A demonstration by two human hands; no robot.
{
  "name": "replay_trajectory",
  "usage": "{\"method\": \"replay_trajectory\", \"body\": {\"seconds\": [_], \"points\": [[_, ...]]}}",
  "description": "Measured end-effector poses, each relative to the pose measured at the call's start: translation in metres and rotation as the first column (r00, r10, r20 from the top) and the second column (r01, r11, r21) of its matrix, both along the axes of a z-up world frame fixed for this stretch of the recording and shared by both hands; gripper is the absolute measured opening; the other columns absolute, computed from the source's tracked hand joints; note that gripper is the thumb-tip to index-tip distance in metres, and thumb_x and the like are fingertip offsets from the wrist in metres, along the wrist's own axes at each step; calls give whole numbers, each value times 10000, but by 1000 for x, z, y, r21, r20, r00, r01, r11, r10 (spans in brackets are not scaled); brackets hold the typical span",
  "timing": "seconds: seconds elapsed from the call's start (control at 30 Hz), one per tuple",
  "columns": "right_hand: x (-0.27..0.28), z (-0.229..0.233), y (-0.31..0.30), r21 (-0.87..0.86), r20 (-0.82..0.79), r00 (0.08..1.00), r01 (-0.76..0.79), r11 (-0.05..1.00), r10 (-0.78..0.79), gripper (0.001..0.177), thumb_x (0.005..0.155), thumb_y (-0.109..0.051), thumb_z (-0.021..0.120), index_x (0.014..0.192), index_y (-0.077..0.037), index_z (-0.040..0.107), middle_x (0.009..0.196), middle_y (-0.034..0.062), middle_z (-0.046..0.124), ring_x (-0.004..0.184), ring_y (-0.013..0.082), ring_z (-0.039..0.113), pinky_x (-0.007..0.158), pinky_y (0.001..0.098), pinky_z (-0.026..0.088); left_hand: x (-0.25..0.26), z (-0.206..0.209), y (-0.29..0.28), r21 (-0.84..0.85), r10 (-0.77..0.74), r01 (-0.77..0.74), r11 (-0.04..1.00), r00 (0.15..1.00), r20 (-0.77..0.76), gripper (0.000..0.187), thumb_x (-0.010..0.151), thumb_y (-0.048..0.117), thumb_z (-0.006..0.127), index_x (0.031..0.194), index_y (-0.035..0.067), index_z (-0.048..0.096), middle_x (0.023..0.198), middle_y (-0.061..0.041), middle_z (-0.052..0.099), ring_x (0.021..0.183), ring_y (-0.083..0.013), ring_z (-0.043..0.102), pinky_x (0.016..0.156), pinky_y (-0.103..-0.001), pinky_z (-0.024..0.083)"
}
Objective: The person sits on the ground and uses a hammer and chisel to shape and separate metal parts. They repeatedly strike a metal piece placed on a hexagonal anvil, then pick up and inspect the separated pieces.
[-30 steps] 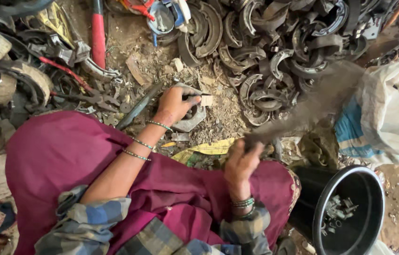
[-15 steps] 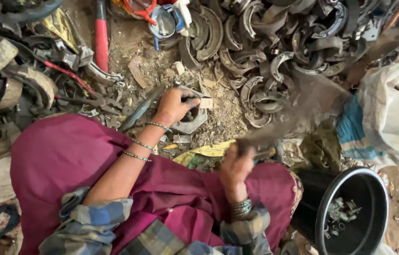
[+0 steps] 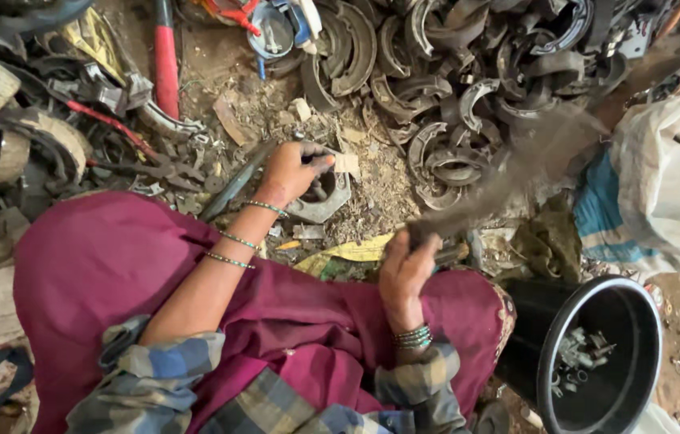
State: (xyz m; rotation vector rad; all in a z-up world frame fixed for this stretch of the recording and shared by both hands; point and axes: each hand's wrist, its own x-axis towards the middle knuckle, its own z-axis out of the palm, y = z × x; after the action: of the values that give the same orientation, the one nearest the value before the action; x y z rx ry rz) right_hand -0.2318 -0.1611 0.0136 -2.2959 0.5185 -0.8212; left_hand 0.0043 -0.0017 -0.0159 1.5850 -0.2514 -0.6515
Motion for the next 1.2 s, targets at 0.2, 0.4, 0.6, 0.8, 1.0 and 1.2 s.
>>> {"method": "replay_trajectory", "body": {"seconds": [0.2, 0.4, 0.6, 0.8, 1.0, 1.2], "points": [[19, -48, 16, -149, -450, 886, -202, 968, 116, 306, 1076, -203, 568, 1203, 62, 485, 679, 208, 610, 550, 367, 586, 476, 463, 455, 4, -7, 1, 232, 50, -118, 966, 959, 279, 278, 926, 329, 730, 1054, 92, 798, 907, -150, 790, 783, -289, 751, 740, -419, 568], [4, -100, -8, -16, -497, 862, -129, 991, 104, 367, 1044, -193, 601, 1214, 103, 466, 652, 250, 600, 541, 426, 586, 459, 502, 429, 18, -31, 5, 258, 128, -263, 930, 887, 443, 437, 938, 439, 720, 1035, 14, 752, 924, -256, 726, 885, -441, 706, 757, -490, 543], [10, -105, 5, -188, -337, 922, -264, 946, 190, 535, 924, -67, 550, 1403, 113, 395, 866, 322, 627, 699, 495, 599, 593, 562, 484, 18, -19, 7, 383, 71, -243, 891, 909, 411, 436, 1054, 401, 599, 1016, -6, 750, 917, -295, 694, 882, -505, 668, 731, -534, 514], [17, -86, 17, 271, -468, 866, -51, 961, 178, 318, 1027, -266, 604, 1143, 25, 542, 892, 304, 665, 863, 497, 650, 714, 550, 516, 11, -17, 10, 137, 189, -226, 964, 953, 239, 350, 999, 310, 706, 1213, 34, 722, 932, -132, 745, 764, -173, 637, 716, -355, 509], [28, -74, 10, 427, -565, 811, 132, 895, 150, 376, 1006, -339, 598, 1141, 7, 541, 894, 300, 662, 853, 478, 679, 745, 526, 520, 8, -12, 10, 113, 190, -217, 970, 959, 209, 337, 1013, 265, 642, 1270, 70, 738, 1000, -174, 759, 869, -219, 665, 789, -373, 511], [19, -128, -2, 284, -559, 820, 50, 958, 123, 446, 1000, -391, 632, 1131, 32, 573, 987, 343, 654, 976, 544, 610, 777, 563, 514, 9, -2, 7, 404, 6, -176, 898, 922, 387, 431, 1049, 391, 636, 1195, -5, 719, 1024, -292, 726, 964, -471, 699, 839, -498, 537]]}}
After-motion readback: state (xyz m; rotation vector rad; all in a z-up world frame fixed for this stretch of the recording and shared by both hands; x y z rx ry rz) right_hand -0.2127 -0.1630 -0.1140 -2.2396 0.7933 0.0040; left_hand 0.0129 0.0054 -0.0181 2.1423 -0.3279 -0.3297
